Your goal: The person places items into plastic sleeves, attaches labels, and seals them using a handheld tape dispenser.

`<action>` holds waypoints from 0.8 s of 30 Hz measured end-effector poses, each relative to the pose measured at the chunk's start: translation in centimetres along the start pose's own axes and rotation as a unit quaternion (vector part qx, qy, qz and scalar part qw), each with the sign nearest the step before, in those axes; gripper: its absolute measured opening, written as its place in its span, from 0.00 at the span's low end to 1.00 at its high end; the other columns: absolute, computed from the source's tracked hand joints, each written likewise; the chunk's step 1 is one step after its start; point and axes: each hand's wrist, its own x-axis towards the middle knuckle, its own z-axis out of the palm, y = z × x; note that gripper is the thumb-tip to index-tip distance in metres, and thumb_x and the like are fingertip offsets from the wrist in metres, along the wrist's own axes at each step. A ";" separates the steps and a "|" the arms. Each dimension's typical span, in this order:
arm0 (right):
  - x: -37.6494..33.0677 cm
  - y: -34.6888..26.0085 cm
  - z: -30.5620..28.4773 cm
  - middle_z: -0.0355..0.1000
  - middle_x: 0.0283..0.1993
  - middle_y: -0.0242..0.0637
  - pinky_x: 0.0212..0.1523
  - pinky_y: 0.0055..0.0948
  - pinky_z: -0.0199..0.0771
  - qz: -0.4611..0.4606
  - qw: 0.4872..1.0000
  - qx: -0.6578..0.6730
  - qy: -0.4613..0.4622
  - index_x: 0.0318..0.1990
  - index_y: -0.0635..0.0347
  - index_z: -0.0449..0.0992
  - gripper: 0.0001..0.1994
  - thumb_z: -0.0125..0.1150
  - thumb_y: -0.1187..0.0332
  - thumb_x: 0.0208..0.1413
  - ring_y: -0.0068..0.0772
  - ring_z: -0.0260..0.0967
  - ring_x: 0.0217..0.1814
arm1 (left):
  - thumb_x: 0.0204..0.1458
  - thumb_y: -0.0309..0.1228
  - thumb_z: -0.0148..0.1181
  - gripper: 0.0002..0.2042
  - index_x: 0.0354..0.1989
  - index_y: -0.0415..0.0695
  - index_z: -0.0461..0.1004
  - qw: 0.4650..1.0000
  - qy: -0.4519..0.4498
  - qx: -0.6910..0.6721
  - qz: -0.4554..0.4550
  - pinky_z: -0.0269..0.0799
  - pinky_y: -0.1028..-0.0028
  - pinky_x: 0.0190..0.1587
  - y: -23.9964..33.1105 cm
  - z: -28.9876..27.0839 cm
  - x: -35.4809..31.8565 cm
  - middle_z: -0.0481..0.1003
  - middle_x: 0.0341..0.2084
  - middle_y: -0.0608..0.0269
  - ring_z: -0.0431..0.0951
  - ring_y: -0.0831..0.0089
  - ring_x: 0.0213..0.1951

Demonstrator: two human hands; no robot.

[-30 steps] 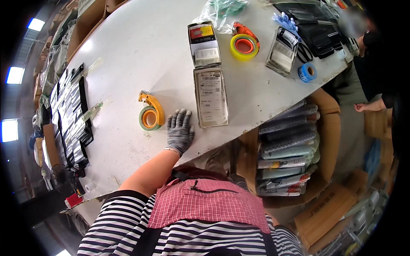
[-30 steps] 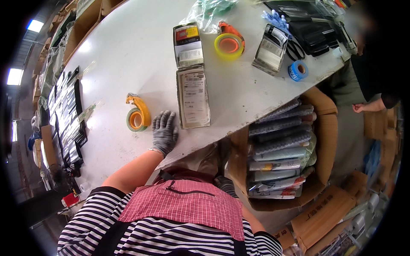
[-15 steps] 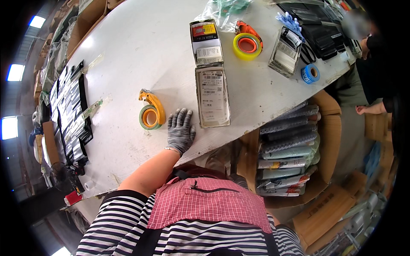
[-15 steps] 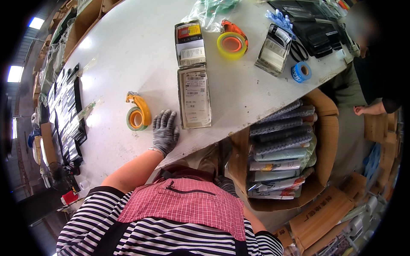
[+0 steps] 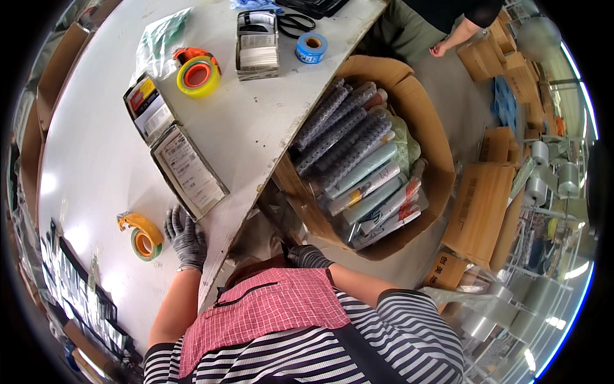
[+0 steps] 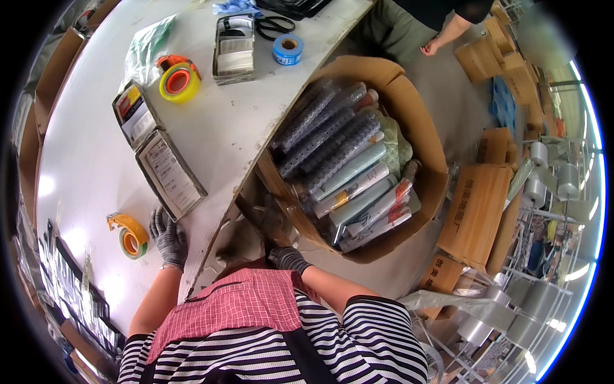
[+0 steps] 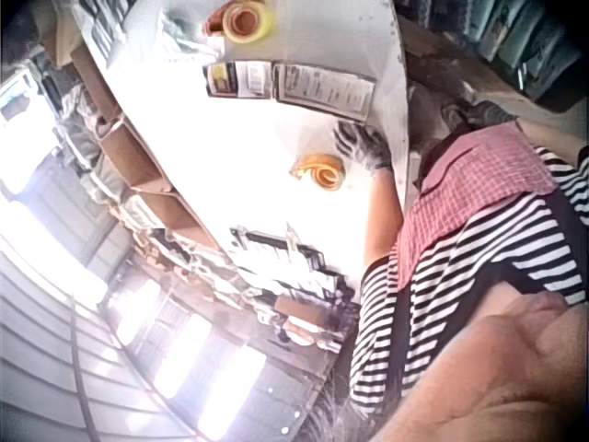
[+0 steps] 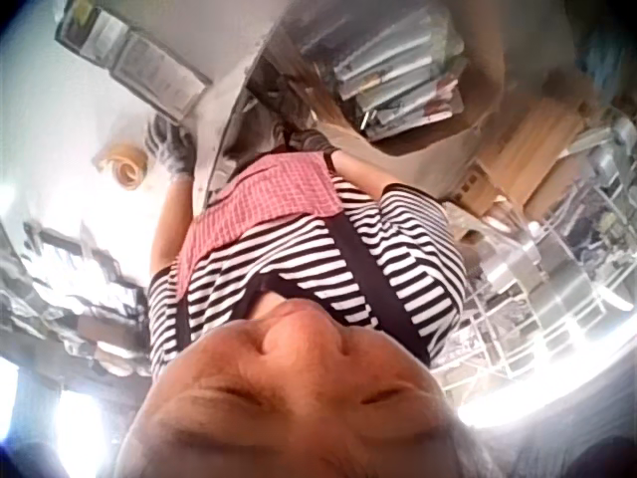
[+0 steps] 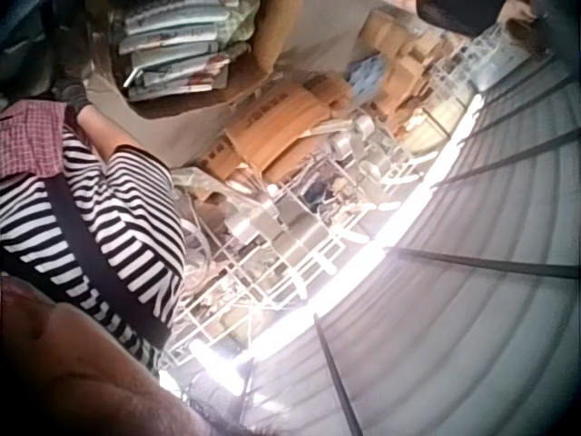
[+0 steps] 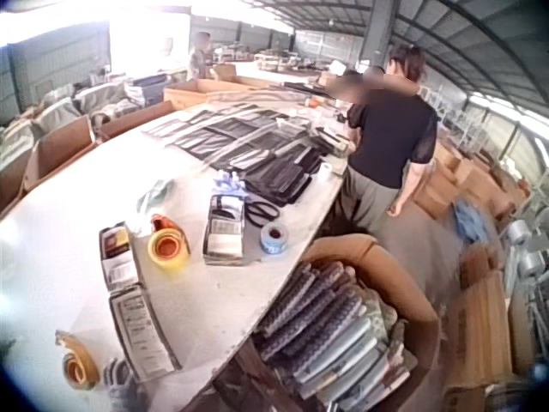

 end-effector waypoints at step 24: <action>24.2 18.4 -25.6 0.74 0.55 0.48 0.58 0.41 0.70 0.298 0.872 0.257 0.290 0.55 0.51 0.75 0.25 0.65 0.52 0.50 0.48 0.71 0.59 | 0.59 0.39 0.42 0.27 0.68 0.44 0.58 0.999 0.026 -0.015 0.010 0.48 0.50 0.68 -0.3 2.2 1.3 0.58 0.65 0.42 0.55 0.41 0.66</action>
